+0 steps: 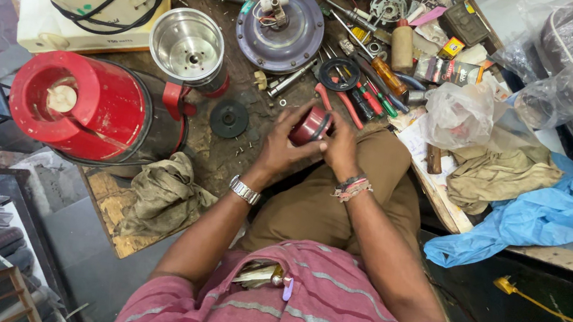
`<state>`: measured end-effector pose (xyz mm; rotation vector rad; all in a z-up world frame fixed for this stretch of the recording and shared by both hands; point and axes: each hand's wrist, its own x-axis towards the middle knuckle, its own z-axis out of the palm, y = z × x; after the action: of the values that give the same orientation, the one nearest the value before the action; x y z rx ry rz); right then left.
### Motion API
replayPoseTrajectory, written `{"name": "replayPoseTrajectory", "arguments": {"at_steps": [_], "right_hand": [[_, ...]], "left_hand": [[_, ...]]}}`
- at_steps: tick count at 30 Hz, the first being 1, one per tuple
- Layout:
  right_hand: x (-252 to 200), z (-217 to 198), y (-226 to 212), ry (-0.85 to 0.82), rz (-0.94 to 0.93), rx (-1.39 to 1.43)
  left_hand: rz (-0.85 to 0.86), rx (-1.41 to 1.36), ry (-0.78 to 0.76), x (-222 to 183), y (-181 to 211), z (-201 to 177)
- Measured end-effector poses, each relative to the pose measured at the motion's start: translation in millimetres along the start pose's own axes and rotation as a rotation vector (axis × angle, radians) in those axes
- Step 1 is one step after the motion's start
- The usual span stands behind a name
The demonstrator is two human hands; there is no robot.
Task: The person disassembles a small appliance motor, removes a red plastic component, and uses pliers to adjust internal parts. They then reassemble the motor with a black base and a metal cup, placing the components on a cluttered workbench.
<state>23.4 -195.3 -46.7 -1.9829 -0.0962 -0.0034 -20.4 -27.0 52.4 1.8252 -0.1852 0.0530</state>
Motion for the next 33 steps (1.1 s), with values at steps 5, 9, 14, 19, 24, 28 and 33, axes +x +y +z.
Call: {"name": "replayPoseTrajectory", "arguments": {"at_steps": [5, 9, 14, 19, 24, 28, 33], "right_hand": [[-7.6, -6.5, -38.7, -0.026, 0.020, 0.050], [-5.0, -44.4, -62.8, 0.238, -0.241, -0.201], [5.1, -102.9, -45.9, 0.399, -0.248, -0.701], [21.4, -120.5, -11.9, 0.295, -0.132, -0.811], [22.6, -113.6, 2.9, 0.203, -0.176, -0.673], [32.9, -110.8, 4.3, 0.203, -0.122, -0.689], [48.1, -112.5, 17.8, 0.132, -0.120, -0.881]], "left_hand": [[-0.125, -0.060, 0.120, 3.6, -16.2, -1.4], [-0.291, -0.210, 0.197, 5.0, -25.3, -2.9], [-0.253, -0.170, 0.198, 0.6, -31.0, -2.5], [-0.220, -0.205, 0.193, 7.1, -26.3, 2.5], [-0.264, -0.244, 0.157, 7.1, -27.0, 2.3], [-0.216, -0.303, 0.176, 6.4, -37.7, 1.2], [-0.230, -0.372, 0.203, 6.4, -56.0, 6.7]]}}
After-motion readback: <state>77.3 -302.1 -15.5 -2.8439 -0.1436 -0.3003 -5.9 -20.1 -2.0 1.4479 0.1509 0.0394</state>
